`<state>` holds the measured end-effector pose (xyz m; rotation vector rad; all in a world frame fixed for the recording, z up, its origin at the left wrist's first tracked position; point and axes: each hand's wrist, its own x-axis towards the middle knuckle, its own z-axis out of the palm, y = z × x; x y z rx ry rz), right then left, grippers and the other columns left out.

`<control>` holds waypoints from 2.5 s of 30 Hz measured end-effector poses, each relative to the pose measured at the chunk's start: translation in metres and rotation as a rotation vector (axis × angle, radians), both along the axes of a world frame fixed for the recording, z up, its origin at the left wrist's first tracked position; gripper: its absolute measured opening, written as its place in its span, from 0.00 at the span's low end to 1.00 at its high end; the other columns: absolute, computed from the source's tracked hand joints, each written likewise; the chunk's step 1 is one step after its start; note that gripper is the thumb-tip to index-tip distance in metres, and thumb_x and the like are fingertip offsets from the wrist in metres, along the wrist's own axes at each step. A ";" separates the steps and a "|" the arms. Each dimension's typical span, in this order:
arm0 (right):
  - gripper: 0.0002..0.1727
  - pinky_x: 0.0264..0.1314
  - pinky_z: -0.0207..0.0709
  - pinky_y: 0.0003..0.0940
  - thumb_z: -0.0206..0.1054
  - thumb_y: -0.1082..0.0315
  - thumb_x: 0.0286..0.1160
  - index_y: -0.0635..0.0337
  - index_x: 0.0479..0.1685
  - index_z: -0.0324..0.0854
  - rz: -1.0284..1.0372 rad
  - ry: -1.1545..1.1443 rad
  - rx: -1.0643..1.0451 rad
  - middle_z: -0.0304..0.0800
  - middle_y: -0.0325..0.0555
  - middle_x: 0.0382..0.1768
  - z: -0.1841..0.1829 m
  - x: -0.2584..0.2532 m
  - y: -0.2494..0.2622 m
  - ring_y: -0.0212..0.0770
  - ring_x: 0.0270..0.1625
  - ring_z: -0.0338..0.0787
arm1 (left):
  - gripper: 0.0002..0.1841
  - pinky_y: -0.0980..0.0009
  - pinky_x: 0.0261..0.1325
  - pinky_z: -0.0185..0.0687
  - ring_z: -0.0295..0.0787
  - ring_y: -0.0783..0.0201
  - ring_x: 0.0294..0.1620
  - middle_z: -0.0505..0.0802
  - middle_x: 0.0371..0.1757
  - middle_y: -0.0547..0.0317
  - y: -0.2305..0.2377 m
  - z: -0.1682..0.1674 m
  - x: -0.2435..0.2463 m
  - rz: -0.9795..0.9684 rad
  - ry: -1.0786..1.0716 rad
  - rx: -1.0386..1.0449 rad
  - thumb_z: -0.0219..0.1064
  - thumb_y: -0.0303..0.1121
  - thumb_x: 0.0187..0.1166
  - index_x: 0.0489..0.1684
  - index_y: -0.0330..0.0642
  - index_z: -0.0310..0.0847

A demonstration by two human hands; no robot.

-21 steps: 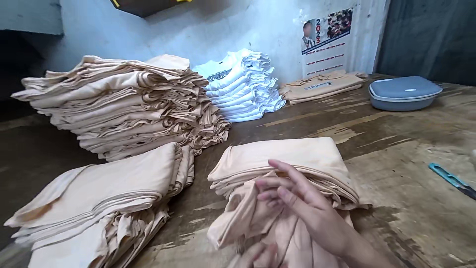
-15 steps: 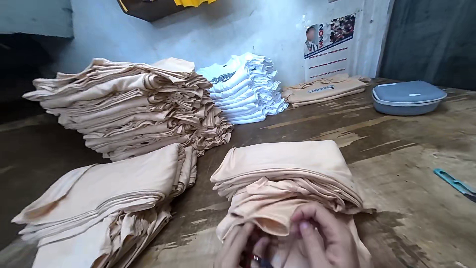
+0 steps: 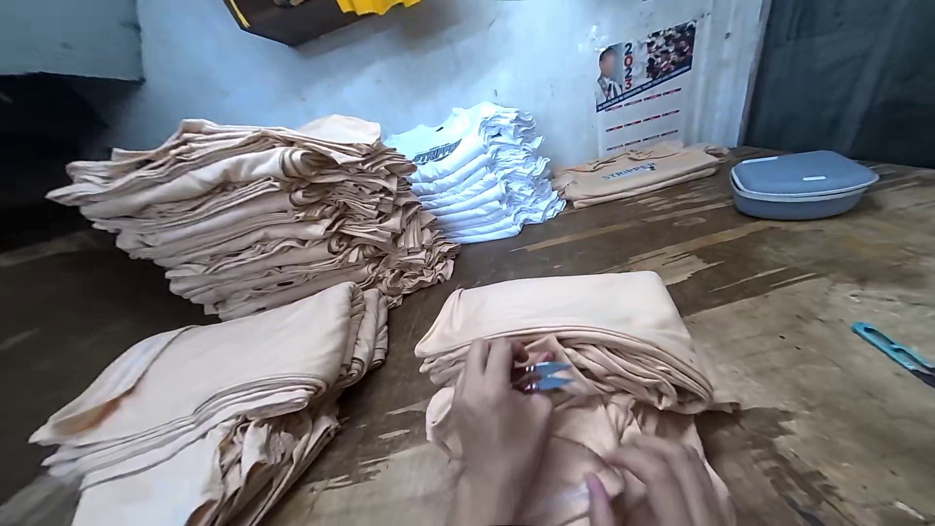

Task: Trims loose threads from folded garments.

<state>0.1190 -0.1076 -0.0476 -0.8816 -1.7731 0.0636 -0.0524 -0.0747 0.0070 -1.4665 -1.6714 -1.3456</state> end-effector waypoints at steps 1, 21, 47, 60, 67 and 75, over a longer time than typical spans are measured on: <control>0.16 0.59 0.82 0.44 0.75 0.52 0.71 0.51 0.52 0.91 -0.002 -0.103 0.014 0.91 0.49 0.52 0.007 -0.004 0.008 0.48 0.56 0.88 | 0.11 0.61 0.30 0.85 0.86 0.62 0.29 0.86 0.30 0.62 0.008 0.004 0.004 0.029 0.017 -0.012 0.78 0.30 0.44 0.27 0.46 0.87; 0.11 0.53 0.83 0.35 0.78 0.57 0.72 0.55 0.32 0.94 -0.001 0.095 -0.215 0.91 0.50 0.47 -0.002 0.041 0.000 0.40 0.49 0.88 | 0.08 0.59 0.50 0.85 0.91 0.61 0.47 0.96 0.45 0.65 -0.060 0.006 0.021 -0.476 0.185 -0.467 0.73 0.38 0.77 0.48 0.55 0.96; 0.18 0.65 0.68 0.43 0.73 0.42 0.68 0.46 0.30 0.87 -0.047 -0.034 -0.025 0.92 0.40 0.42 -0.022 0.057 -0.010 0.41 0.53 0.84 | 0.13 0.56 0.47 0.82 0.89 0.59 0.44 0.92 0.41 0.59 -0.063 -0.008 0.019 -0.570 0.103 -0.516 0.80 0.39 0.68 0.49 0.52 0.93; 0.33 0.51 0.87 0.27 0.84 0.51 0.63 0.63 0.63 0.83 0.428 0.324 -0.201 0.85 0.49 0.57 0.013 0.009 0.034 0.33 0.52 0.87 | 0.09 0.75 0.32 0.85 0.88 0.72 0.31 0.93 0.37 0.67 -0.022 -0.004 0.012 -0.831 -0.487 -0.492 0.64 0.25 0.80 0.52 0.44 0.84; 0.06 0.63 0.74 0.32 0.69 0.70 0.80 0.51 0.44 0.92 0.292 0.119 0.150 0.88 0.38 0.37 -0.014 0.048 0.011 0.32 0.45 0.85 | 0.23 0.71 0.44 0.93 0.93 0.68 0.44 0.94 0.48 0.61 -0.039 -0.001 0.007 -0.931 -0.463 -0.486 0.80 0.29 0.68 0.63 0.38 0.84; 0.05 0.63 0.75 0.32 0.68 0.71 0.80 0.54 0.44 0.90 0.315 0.109 0.132 0.86 0.42 0.38 -0.020 0.053 0.001 0.35 0.46 0.85 | 0.09 0.59 0.59 0.65 0.80 0.59 0.46 0.92 0.46 0.61 -0.083 -0.007 0.005 -0.358 0.546 -0.140 0.68 0.34 0.82 0.52 0.56 0.91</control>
